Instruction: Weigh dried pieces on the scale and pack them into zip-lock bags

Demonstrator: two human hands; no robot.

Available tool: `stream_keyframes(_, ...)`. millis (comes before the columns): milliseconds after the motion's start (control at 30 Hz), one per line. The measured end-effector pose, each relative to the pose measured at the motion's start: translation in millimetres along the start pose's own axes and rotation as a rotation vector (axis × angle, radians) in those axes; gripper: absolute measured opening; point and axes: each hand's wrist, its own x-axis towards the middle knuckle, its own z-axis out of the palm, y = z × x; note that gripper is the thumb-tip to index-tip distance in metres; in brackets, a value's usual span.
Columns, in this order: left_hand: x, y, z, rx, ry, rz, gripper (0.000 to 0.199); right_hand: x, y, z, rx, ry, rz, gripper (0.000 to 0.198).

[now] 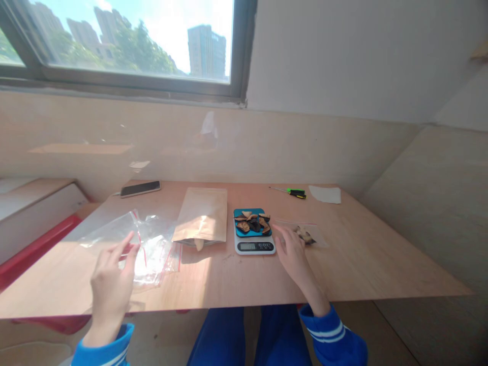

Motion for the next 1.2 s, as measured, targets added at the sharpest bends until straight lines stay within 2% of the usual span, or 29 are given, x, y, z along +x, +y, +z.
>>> stream_keyframes(67, -6, 27, -9, -0.09, 0.048, -0.012, 0.045, -9, -27, -13, 0.13, -0.005, 0.003, 0.029)
stream_keyframes(133, -19, 55, -10, -0.215, 0.043, -0.007, 0.043, -19, -62, -23, 0.295, -0.067, 0.016, 0.027)
stream_keyframes(233, -44, 89, 0, -0.487, -0.115, 0.132, 0.036, -34, -115, -28, 0.503, -0.196, 0.107, 0.029)
stream_keyframes(300, -61, 101, 10, -0.581, -0.231, 0.232, 0.032, -43, -141, -24, 0.637, -0.223, 0.188, 0.031)
stream_keyframes(400, -78, 106, 20, -0.634, -0.268, 0.267, 0.028, -51, -158, -12, 0.763, -0.229, 0.293, 0.03)
stream_keyframes(467, -83, 105, 21, -0.62, -0.234, 0.233, 0.026, -54, -155, -3, 0.757, -0.234, 0.334, 0.031)
stream_keyframes(600, -78, 99, 16, -0.55, 0.044, 0.016, 0.021, -58, -134, 6, 0.721, -0.258, 0.459, 0.037)
stream_keyframes(667, -74, 97, 14, -0.544, 0.135, -0.027, 0.021, -60, -125, 1, 0.766, -0.351, 0.453, 0.04)
stream_keyframes(767, -69, 97, 12, -0.566, 0.105, -0.001, 0.021, -64, -116, -16, 0.832, -0.561, 0.333, 0.042)
stream_keyframes(833, -67, 99, 12, -0.592, 0.044, -0.021, 0.022, -68, -110, -28, 0.805, -0.622, 0.319, 0.04)
stream_keyframes(967, -65, 106, 14, -0.691, -0.018, -0.1, 0.022, -72, -86, -43, 0.621, -0.574, 0.377, 0.036)
stream_keyframes(1033, -61, 109, 17, -0.742, -0.021, -0.149, 0.023, -69, -69, -46, 0.542, -0.523, 0.352, 0.033)
stream_keyframes(1200, -50, 112, 25, -0.606, -0.009, -0.345, 0.033, -47, -34, -53, 0.435, -0.374, 0.236, 0.029)
